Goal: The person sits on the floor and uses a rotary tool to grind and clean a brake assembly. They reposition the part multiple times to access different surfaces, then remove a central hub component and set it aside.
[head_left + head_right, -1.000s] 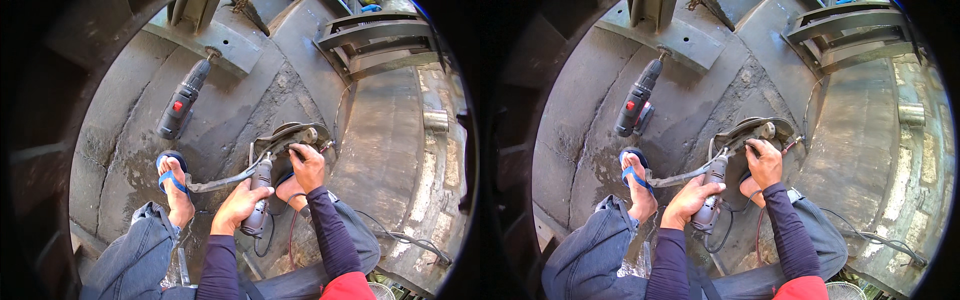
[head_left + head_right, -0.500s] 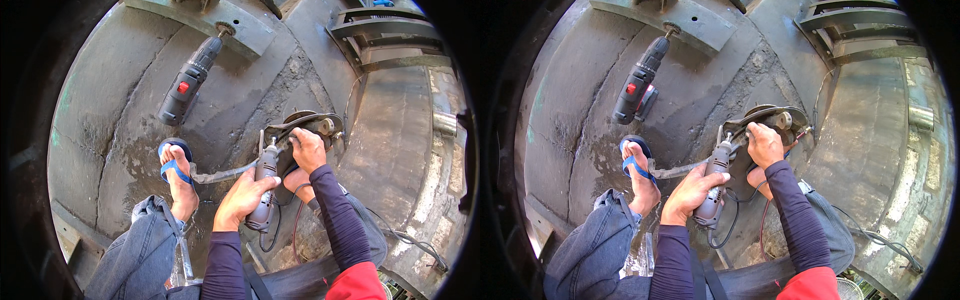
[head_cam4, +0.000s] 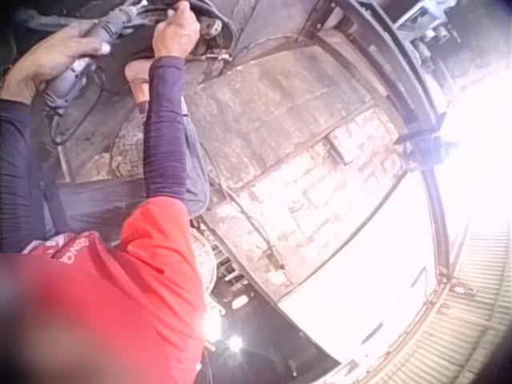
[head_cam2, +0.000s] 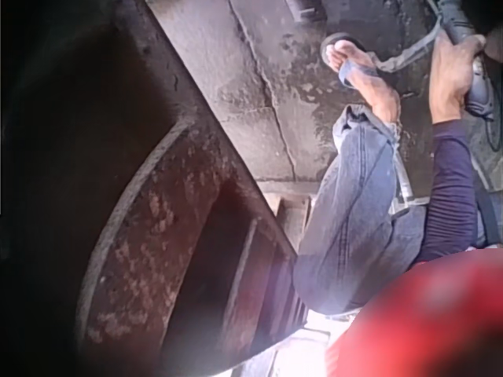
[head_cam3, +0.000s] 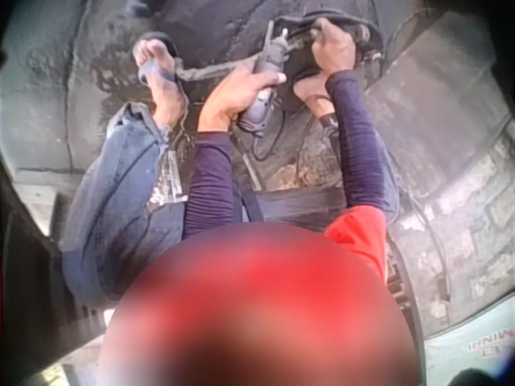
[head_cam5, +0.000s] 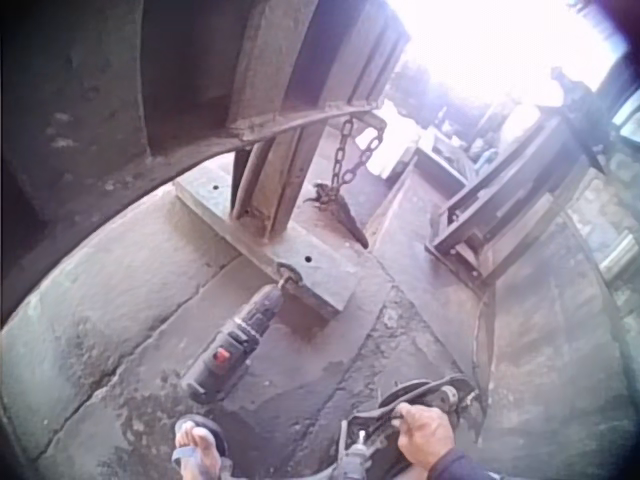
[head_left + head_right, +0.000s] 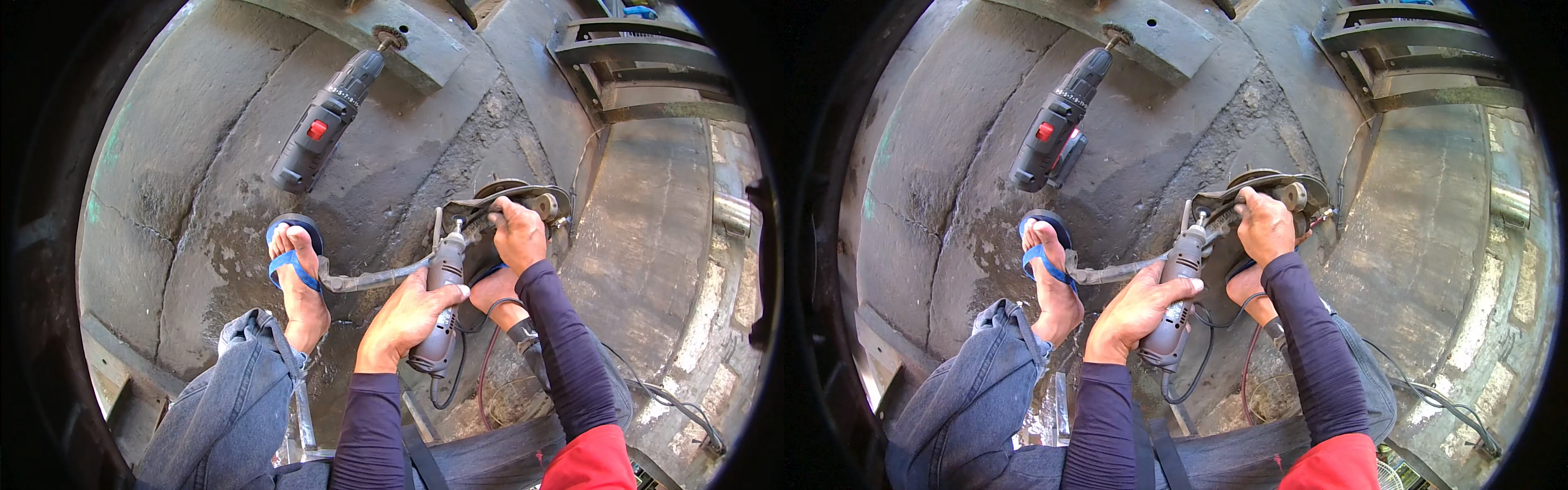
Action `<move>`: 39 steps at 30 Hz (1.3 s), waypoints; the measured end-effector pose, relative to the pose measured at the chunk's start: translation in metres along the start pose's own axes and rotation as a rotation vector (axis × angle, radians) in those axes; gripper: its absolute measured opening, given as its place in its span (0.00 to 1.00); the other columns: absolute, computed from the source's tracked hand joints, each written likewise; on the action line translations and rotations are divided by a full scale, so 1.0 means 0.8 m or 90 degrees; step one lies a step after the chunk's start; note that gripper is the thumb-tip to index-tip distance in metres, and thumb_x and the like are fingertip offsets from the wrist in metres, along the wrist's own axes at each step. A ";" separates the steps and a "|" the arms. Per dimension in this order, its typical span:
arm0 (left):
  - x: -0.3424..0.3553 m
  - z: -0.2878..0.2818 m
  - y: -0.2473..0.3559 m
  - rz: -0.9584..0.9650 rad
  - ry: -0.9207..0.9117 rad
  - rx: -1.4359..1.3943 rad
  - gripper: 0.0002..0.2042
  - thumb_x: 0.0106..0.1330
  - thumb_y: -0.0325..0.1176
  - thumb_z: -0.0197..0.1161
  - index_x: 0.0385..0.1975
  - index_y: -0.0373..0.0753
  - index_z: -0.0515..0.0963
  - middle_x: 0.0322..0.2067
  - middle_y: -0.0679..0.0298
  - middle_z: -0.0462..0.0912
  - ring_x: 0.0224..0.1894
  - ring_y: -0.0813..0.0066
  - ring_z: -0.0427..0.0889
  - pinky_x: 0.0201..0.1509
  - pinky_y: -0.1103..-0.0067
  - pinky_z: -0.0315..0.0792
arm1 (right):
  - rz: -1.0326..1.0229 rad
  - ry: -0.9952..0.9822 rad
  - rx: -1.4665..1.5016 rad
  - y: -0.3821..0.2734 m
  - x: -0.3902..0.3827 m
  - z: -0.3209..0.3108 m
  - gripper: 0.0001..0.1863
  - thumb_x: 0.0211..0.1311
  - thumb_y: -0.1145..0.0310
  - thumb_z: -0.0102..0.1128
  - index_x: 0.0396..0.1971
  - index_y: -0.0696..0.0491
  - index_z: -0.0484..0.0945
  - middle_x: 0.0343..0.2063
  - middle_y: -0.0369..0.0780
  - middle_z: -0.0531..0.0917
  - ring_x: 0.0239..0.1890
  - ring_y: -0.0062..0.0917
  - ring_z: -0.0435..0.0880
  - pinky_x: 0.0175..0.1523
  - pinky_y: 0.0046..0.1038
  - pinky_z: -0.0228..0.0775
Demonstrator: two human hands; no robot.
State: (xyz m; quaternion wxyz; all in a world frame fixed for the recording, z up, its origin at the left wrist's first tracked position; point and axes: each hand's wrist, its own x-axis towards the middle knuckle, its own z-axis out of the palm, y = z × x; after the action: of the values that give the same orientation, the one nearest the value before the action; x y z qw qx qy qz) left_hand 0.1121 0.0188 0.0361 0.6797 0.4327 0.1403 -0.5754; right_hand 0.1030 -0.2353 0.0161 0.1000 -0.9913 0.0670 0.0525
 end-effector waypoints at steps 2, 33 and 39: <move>-0.001 -0.001 0.000 -0.025 0.003 0.011 0.26 0.65 0.41 0.71 0.57 0.29 0.76 0.43 0.59 0.84 0.44 0.73 0.79 0.52 0.74 0.74 | 0.017 -0.001 -0.010 0.001 0.001 -0.002 0.06 0.60 0.77 0.65 0.37 0.54 0.79 0.30 0.50 0.84 0.36 0.48 0.86 0.40 0.45 0.76; 0.007 0.005 -0.012 -0.033 -0.031 -0.013 0.27 0.66 0.41 0.70 0.58 0.29 0.76 0.45 0.59 0.84 0.45 0.74 0.80 0.53 0.75 0.75 | 0.035 0.111 -0.013 0.001 -0.006 0.013 0.06 0.63 0.72 0.65 0.36 0.54 0.77 0.29 0.48 0.84 0.35 0.49 0.85 0.43 0.45 0.77; 0.008 0.002 -0.012 -0.034 -0.022 -0.025 0.23 0.67 0.39 0.71 0.56 0.32 0.75 0.36 0.64 0.82 0.31 0.78 0.80 0.34 0.76 0.77 | 0.039 -0.033 0.013 0.000 0.001 0.001 0.09 0.62 0.74 0.61 0.41 0.52 0.78 0.31 0.49 0.84 0.36 0.50 0.85 0.43 0.48 0.78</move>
State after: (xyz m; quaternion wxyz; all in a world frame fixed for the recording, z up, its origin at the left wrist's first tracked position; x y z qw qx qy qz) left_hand 0.1048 0.0134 0.0283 0.6748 0.4055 0.1516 -0.5977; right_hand 0.1035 -0.2350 0.0149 0.1101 -0.9861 0.0949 0.0802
